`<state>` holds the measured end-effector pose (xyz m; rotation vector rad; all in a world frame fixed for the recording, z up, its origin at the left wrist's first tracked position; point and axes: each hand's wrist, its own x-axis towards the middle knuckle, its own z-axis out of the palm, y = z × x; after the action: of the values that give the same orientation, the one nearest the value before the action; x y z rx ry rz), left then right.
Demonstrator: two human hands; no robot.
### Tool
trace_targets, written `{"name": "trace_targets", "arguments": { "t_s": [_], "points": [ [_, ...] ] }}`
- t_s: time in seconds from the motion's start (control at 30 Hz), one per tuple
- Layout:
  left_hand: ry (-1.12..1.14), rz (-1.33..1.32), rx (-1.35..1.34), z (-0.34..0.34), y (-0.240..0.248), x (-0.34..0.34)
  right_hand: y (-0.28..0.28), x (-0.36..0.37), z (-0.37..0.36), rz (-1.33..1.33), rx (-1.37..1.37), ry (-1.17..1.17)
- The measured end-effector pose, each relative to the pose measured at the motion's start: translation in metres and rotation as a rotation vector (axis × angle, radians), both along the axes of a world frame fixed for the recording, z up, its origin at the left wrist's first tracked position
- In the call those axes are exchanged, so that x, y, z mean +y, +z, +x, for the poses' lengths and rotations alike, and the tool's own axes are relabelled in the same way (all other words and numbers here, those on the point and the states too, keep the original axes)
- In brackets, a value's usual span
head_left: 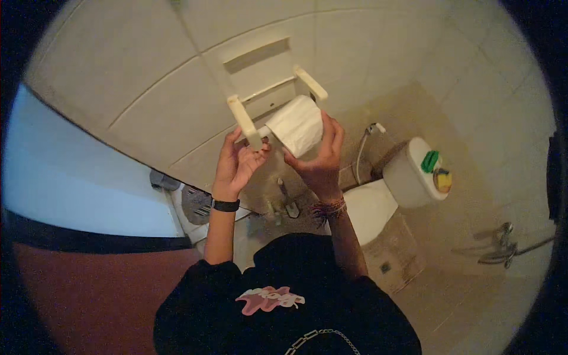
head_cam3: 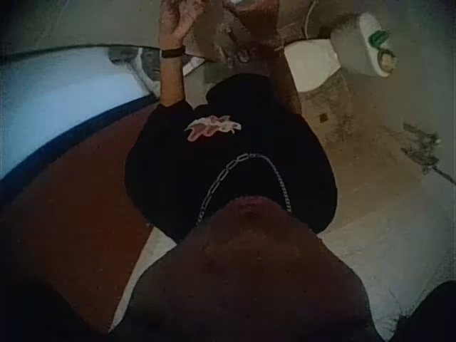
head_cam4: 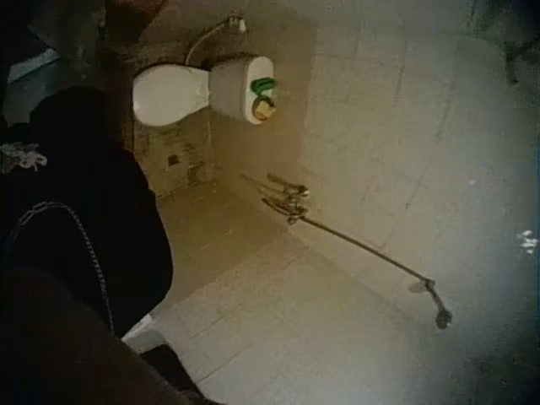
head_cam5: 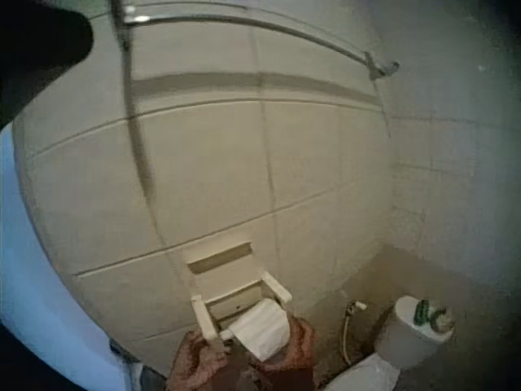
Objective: The person cleans a bathroom sink and toilet using a sponge and a small bowl. They scrub the sink basin and faucet, then wipe the toilet tank and lid. Finally, they remove a roll of toilet paper from the holder, unroll a section, and place the roll back on the holder.
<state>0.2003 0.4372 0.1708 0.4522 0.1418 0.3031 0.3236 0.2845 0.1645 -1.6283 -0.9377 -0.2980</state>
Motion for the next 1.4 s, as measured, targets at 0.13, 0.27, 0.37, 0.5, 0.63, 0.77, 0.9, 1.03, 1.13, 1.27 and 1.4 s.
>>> {"name": "trace_targets", "arguments": {
  "t_s": [0.13, 0.27, 0.37, 0.5, 0.63, 0.77, 0.9, 1.03, 1.13, 1.27, 1.4],
  "points": [
    [-0.029, -0.057, -0.079, 0.003, -0.004, -0.003, -0.009, 0.003, 0.001, 0.016, 0.057, 0.018],
    [0.033, -0.102, -0.135, 0.010, -0.013, -0.009, -0.013, 0.002, -0.001, 0.007, 0.112, 0.058],
    [0.071, -0.203, -0.206, 0.012, -0.021, -0.014, -0.019, 0.004, 0.004, 0.013, 0.102, 0.061],
    [0.070, -0.300, -0.316, 0.023, -0.024, -0.021, -0.028, 0.008, 0.008, 0.051, 0.109, 0.097],
    [0.065, -0.335, -0.369, 0.026, -0.027, -0.020, -0.031, 0.010, 0.008, 0.060, 0.109, 0.072],
    [0.148, -0.290, -0.177, 0.016, -0.029, -0.013, -0.034, 0.010, 0.009, 0.022, 0.110, 0.044],
    [0.133, -0.249, -0.157, 0.012, -0.025, -0.013, -0.041, 0.014, 0.010, 0.057, 0.089, 0.038],
    [0.108, -0.098, -0.220, 0.015, -0.032, -0.009, -0.038, 0.022, 0.009, -0.048, -0.120, -0.137],
    [0.077, 0.110, -0.241, 0.015, -0.030, -0.006, -0.039, 0.024, 0.012, -0.037, -0.185, -0.138],
    [0.180, 0.204, -0.118, 0.010, -0.044, -0.003, -0.015, 0.009, 0.014, -0.089, -0.273, -0.016],
    [0.249, 0.258, -0.064, 0.010, -0.057, -0.001, -0.021, 0.006, 0.020, -0.178, -0.350, 0.064]
  ]
}}
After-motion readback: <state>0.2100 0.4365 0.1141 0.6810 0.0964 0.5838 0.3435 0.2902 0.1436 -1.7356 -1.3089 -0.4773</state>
